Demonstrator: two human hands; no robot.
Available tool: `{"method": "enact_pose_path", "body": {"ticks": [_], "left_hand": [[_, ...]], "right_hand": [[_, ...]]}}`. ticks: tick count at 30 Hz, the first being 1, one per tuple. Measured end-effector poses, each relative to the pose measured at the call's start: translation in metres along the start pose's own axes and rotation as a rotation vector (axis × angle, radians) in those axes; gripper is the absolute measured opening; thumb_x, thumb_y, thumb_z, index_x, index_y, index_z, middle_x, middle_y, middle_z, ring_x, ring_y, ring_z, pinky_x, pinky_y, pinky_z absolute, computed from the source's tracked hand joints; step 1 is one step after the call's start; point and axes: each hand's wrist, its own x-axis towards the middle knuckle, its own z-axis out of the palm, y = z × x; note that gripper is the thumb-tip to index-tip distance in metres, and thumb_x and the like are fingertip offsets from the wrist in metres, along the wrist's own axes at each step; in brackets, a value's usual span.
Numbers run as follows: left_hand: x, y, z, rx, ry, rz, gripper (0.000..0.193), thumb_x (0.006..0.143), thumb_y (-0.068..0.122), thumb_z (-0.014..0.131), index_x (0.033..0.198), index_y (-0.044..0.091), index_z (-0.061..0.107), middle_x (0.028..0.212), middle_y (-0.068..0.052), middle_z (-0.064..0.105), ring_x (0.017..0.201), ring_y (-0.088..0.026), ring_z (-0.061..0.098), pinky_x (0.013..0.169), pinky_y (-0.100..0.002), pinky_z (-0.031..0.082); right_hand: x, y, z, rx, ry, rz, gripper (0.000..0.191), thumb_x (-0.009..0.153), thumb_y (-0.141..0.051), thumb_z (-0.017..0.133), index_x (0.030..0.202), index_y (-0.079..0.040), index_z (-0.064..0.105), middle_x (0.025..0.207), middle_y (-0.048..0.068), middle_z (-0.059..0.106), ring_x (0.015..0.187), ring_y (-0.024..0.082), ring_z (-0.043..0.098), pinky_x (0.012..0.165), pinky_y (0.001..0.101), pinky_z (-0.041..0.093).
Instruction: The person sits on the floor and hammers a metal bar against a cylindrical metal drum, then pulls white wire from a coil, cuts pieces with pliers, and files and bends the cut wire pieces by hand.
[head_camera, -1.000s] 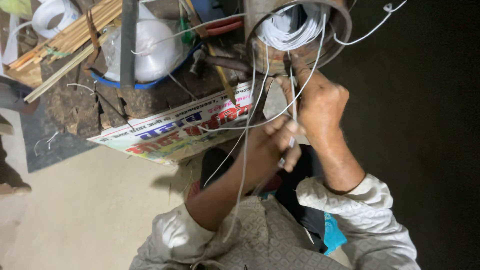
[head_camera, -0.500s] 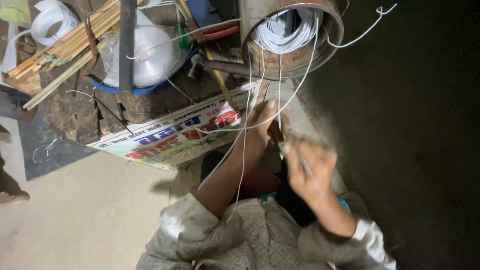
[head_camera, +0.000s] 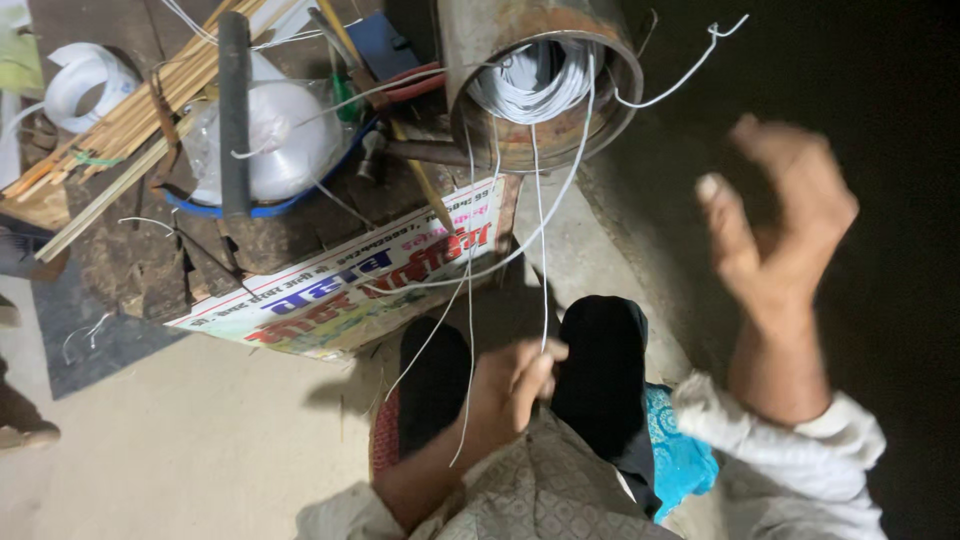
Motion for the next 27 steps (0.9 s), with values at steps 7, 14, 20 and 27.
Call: {"method": "enact_pose_path", "body": {"ticks": [7,14,20,27], "left_hand": [[-0.032,-0.069,-0.070,0.676,-0.262,-0.061,0.029,0.105,0.024,0.057,0.089,0.002,0.066,0.068,-0.014,0.060,0.065,-0.031,0.060,0.059,-0.044,0.047],[0.030,-0.084,-0.093,0.730,-0.125,0.261,0.020,0.097,0.019,0.063,0.104,0.002,0.070,0.094,-0.018,0.072,0.087,-0.037,0.069,0.073,-0.043,0.055],[0.127,-0.009,-0.029,0.125,-0.181,0.193,0.027,0.107,0.023,0.058,0.120,0.002,0.070,0.089,-0.001,0.069,0.078,-0.007,0.061,0.070,-0.024,0.052],[0.148,0.047,0.007,-0.419,-0.118,0.050,0.034,0.111,0.030,0.051,0.129,0.006,0.068,0.082,-0.003,0.066,0.059,-0.004,0.048,0.052,-0.019,0.037]], "right_hand": [[0.074,-0.001,0.014,-0.422,-0.149,-0.345,0.041,0.084,-0.016,0.088,0.118,0.002,0.072,0.118,0.017,0.071,0.115,0.032,0.067,0.103,0.0478,0.046],[0.007,-0.054,0.008,-0.161,-0.282,-0.003,0.018,0.100,-0.013,0.081,0.093,0.000,0.071,0.081,0.015,0.065,0.071,0.031,0.060,0.070,0.0431,0.046],[-0.060,-0.107,0.018,0.254,-0.217,0.428,0.010,0.096,-0.009,0.071,0.092,0.001,0.072,0.078,0.011,0.070,0.068,0.018,0.069,0.065,0.0296,0.052],[-0.105,-0.095,0.017,0.563,-0.208,0.620,0.008,0.098,-0.004,0.067,0.097,0.002,0.073,0.078,0.007,0.073,0.069,0.011,0.067,0.066,0.0251,0.053]]}}
